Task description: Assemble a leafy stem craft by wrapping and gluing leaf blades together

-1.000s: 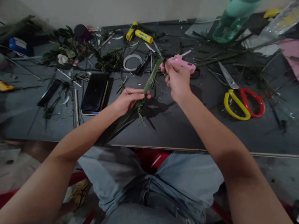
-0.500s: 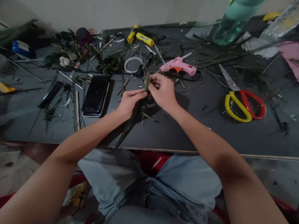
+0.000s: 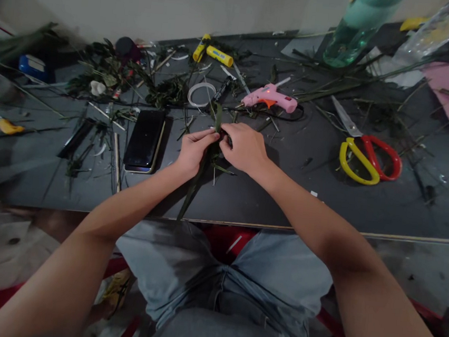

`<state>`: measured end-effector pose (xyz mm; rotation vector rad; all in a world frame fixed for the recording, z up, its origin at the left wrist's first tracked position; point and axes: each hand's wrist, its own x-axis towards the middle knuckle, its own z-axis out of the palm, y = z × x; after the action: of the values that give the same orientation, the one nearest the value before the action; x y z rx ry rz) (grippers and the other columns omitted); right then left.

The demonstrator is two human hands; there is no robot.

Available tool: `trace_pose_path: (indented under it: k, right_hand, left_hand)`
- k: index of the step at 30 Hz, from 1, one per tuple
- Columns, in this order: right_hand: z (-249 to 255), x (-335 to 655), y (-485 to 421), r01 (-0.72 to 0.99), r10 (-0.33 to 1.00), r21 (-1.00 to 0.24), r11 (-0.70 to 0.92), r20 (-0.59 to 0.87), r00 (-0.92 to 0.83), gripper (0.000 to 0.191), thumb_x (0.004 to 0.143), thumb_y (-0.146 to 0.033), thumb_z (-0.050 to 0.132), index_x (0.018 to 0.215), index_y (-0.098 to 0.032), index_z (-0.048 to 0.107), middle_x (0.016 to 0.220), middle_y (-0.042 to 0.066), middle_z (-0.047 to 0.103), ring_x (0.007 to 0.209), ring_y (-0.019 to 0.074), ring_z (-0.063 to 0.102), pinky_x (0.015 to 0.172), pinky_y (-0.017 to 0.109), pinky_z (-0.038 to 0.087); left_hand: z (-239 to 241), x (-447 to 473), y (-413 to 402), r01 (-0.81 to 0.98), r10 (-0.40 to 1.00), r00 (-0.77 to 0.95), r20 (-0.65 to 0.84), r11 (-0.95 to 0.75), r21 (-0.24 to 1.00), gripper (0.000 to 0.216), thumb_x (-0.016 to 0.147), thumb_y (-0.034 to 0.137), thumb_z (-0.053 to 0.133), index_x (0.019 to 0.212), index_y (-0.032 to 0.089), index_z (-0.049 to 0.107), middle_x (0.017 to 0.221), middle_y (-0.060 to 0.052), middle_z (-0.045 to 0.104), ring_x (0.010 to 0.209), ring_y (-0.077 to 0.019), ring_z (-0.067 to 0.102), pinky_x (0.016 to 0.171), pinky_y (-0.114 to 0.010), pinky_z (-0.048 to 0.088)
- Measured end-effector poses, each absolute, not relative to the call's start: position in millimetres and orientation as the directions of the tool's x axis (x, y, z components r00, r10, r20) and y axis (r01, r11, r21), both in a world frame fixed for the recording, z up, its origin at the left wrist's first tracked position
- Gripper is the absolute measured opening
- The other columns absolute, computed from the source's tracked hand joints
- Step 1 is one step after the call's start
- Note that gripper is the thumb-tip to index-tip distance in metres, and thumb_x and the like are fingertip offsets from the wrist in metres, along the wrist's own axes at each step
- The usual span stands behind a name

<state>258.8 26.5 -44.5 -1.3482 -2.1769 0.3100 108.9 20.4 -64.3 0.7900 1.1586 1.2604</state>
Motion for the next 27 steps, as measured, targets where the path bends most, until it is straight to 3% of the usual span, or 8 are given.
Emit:
trace_pose_path:
  k: [3, 6, 8, 11, 14, 16, 21, 27]
  right_hand:
    - [-46, 258, 27, 0.778, 0.911, -0.479, 0.407, 0.269, -0.311, 0.035, 0.090, -0.018, 0.050, 0.116, -0.020, 0.073, 0.106, 0.013, 0.077, 0.099, 0.0334, 0.072, 0.080, 0.045, 0.056]
    - [-51, 262, 35, 0.717, 0.931, -0.595, 0.364, 0.240, -0.274, 0.038, 0.093, -0.020, 0.051, 0.126, -0.020, 0.069, 0.110, 0.013, 0.077, 0.102, 0.0329, 0.073, 0.088, 0.048, 0.056]
    - [-56, 267, 44, 0.598, 0.945, -0.732, 0.326, 0.238, -0.223, 0.035, 0.095, -0.025, 0.054, 0.127, -0.021, 0.067, 0.105, 0.013, 0.077, 0.097, 0.0299, 0.073, 0.089, 0.046, 0.057]
    - [-64, 271, 58, 0.317, 0.975, -0.922, 0.221, 0.198, -0.103, 0.034, 0.097, -0.047, 0.057, 0.122, -0.025, 0.063, 0.102, 0.010, 0.075, 0.085, 0.0240, 0.072, 0.071, 0.037, 0.058]
    - [-69, 266, 65, 0.108, 0.988, -0.982, 0.153, 0.154, -0.002, 0.043, 0.092, -0.065, 0.057, 0.115, -0.029, 0.060, 0.113, 0.008, 0.071, 0.088, 0.0210, 0.070, 0.058, 0.028, 0.053]
    - [-71, 260, 64, 0.051, 0.992, -0.990, 0.128, 0.129, 0.009, 0.045, 0.087, -0.067, 0.063, 0.109, -0.028, 0.060, 0.107, 0.007, 0.070, 0.088, 0.0199, 0.069, 0.056, 0.026, 0.051]
    - [-65, 252, 54, 0.036, 0.975, -0.985, 0.168, 0.161, -0.153, 0.034, 0.077, -0.055, 0.078, 0.088, -0.024, 0.067, 0.077, 0.002, 0.065, 0.062, 0.0143, 0.057, 0.052, 0.028, 0.048]
    - [-56, 255, 56, 0.062, 0.976, -0.994, 0.091, 0.077, -0.205, 0.003, 0.075, -0.021, 0.069, 0.074, -0.022, 0.066, 0.065, -0.001, 0.060, 0.052, 0.0119, 0.051, 0.045, 0.026, 0.043]
  left_hand:
    - [-64, 109, 20, -0.290, 0.977, -0.088, -0.194, 0.161, 0.943, 0.015, 0.073, 0.013, 0.080, 0.081, 0.025, 0.083, 0.089, 0.001, 0.082, 0.082, -0.0098, 0.073, 0.091, -0.027, 0.057]
    - [-64, 108, 19, -0.297, 0.984, -0.068, -0.163, 0.136, 0.945, 0.014, 0.074, 0.016, 0.079, 0.083, 0.026, 0.083, 0.090, 0.001, 0.082, 0.087, -0.0121, 0.074, 0.095, -0.029, 0.057]
    - [-65, 108, 19, -0.294, 0.988, -0.062, -0.141, 0.117, 0.949, 0.012, 0.074, 0.019, 0.080, 0.084, 0.026, 0.083, 0.092, 0.001, 0.082, 0.090, -0.0129, 0.075, 0.096, -0.030, 0.057]
    - [-67, 108, 20, -0.281, 0.988, -0.074, -0.134, 0.108, 0.954, 0.013, 0.073, 0.019, 0.082, 0.083, 0.027, 0.083, 0.091, 0.001, 0.082, 0.084, -0.0109, 0.073, 0.088, -0.027, 0.057]
    - [-69, 108, 22, -0.267, 0.990, -0.056, -0.129, 0.109, 0.957, 0.014, 0.073, 0.018, 0.082, 0.084, 0.028, 0.083, 0.088, 0.002, 0.082, 0.078, -0.0095, 0.071, 0.084, -0.026, 0.057]
    - [-69, 108, 23, -0.237, 0.991, -0.058, -0.120, 0.103, 0.966, 0.014, 0.073, 0.017, 0.082, 0.083, 0.027, 0.083, 0.088, 0.002, 0.082, 0.080, -0.0100, 0.072, 0.086, -0.027, 0.057]
    - [-68, 107, 22, -0.214, 0.997, -0.050, -0.066, 0.054, 0.975, 0.015, 0.075, 0.016, 0.081, 0.083, 0.028, 0.083, 0.089, 0.001, 0.082, 0.080, -0.0102, 0.072, 0.088, -0.027, 0.056]
    - [-71, 106, 23, -0.126, 0.998, -0.061, -0.028, 0.020, 0.992, 0.014, 0.075, 0.019, 0.081, 0.087, 0.025, 0.083, 0.092, -0.001, 0.082, 0.084, -0.0131, 0.074, 0.090, -0.030, 0.057]
